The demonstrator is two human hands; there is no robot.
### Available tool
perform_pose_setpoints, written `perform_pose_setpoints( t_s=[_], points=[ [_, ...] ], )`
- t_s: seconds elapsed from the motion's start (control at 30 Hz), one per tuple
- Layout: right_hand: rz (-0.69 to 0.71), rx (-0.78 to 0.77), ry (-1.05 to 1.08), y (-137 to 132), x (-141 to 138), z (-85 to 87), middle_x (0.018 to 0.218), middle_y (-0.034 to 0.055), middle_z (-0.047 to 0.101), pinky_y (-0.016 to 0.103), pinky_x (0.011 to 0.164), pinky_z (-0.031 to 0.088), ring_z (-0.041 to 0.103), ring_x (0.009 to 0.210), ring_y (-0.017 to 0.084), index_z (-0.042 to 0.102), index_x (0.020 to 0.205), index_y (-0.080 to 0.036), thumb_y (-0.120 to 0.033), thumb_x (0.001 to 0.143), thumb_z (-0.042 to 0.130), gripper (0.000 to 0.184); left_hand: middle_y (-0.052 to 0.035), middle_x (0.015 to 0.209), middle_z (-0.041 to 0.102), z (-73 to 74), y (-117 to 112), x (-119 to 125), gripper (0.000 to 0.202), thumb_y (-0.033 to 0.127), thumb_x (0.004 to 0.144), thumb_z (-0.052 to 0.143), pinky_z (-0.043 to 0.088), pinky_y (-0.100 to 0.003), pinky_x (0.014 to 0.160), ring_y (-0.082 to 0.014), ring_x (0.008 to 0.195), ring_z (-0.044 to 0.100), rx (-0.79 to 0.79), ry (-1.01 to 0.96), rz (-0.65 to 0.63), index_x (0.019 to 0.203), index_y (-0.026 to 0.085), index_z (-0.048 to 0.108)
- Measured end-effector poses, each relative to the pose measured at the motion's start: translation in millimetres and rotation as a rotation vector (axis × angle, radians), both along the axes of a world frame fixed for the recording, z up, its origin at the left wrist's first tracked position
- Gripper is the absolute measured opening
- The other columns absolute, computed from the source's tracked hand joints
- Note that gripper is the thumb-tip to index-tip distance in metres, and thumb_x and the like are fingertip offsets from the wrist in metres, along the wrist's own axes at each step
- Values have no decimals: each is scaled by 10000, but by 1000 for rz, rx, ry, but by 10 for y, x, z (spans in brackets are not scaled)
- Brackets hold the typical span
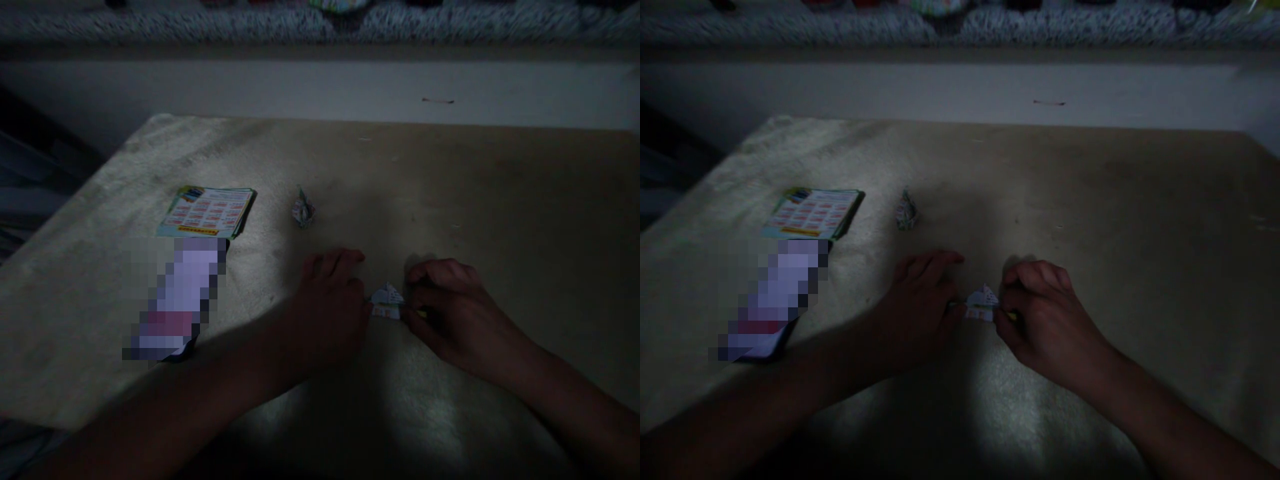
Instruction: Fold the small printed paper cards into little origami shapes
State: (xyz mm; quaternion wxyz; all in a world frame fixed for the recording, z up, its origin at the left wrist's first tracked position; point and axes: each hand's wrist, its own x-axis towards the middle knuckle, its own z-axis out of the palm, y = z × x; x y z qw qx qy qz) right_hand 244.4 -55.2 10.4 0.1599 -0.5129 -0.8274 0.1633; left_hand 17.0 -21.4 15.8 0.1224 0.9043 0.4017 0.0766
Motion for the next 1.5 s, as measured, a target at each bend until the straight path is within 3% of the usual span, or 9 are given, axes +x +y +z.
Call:
perform_pose_setpoints(
  t_s=[0.33, 0.47, 0.6, 0.87, 1.1, 1.5],
  points=[
    [-8, -12, -3, 14, -4, -5, 1006, 61, 611, 457, 903, 386, 559, 995, 249, 704, 792, -215, -231, 863, 653, 89, -204, 1411, 495, 23, 8, -8, 194, 284, 926, 563, 328, -592, 1089, -355, 1349, 420, -22, -20, 4, 939, 123, 670],
    [-14, -11, 0, 14, -16, 15, 1007, 69, 613, 459, 902, 391, 555, 989, 252, 707, 789, -213, -215, 865, 638, 102, -173, 1483, 425, 37, 40, -19, 243, 200, 941, 526, 346, -556, 1098, -321, 1407, 369, -35, -90, -128, 1155, 199, 642],
    [-12, -10, -6, 14, -11, 9, 1028, 71, 618, 459, 899, 397, 556, 1001, 258, 723, 815, -220, -221, 859, 643, 90, -112, 1542, 381, 23, 68, -26, 227, 162, 925, 552, 308, -557, 1126, -315, 1439, 329, -27, -95, -246, 1064, 253, 707],
    [-16, 17, 10, 12, 1, -12, 1011, 63, 623, 463, 909, 405, 573, 994, 254, 708, 784, -219, -224, 850, 651, 88, -85, 1523, 424, 14, 79, -62, 256, 196, 921, 589, 321, -550, 1117, -301, 1414, 369, -24, -117, -213, 1089, 320, 738],
    [-55, 33, 13, 7, -37, -77, 1017, 82, 628, 469, 872, 410, 572, 976, 277, 682, 764, -211, -398, 845, 693, 205, -86, 1515, 436, 34, 84, -49, 276, 221, 942, 561, 307, -555, 1126, -303, 1412, 379, -80, -110, -165, 1109, 342, 745],
    [-204, 58, 28, -33, -131, -75, 1012, 68, 639, 481, 864, 403, 582, 999, 297, 685, 693, -230, -353, 773, 771, 170, -66, 1483, 457, -27, 115, -55, 284, 215, 884, 635, 300, -523, 1134, -273, 1397, 399, -161, -185, -129, 1094, 366, 752]
  ],
)
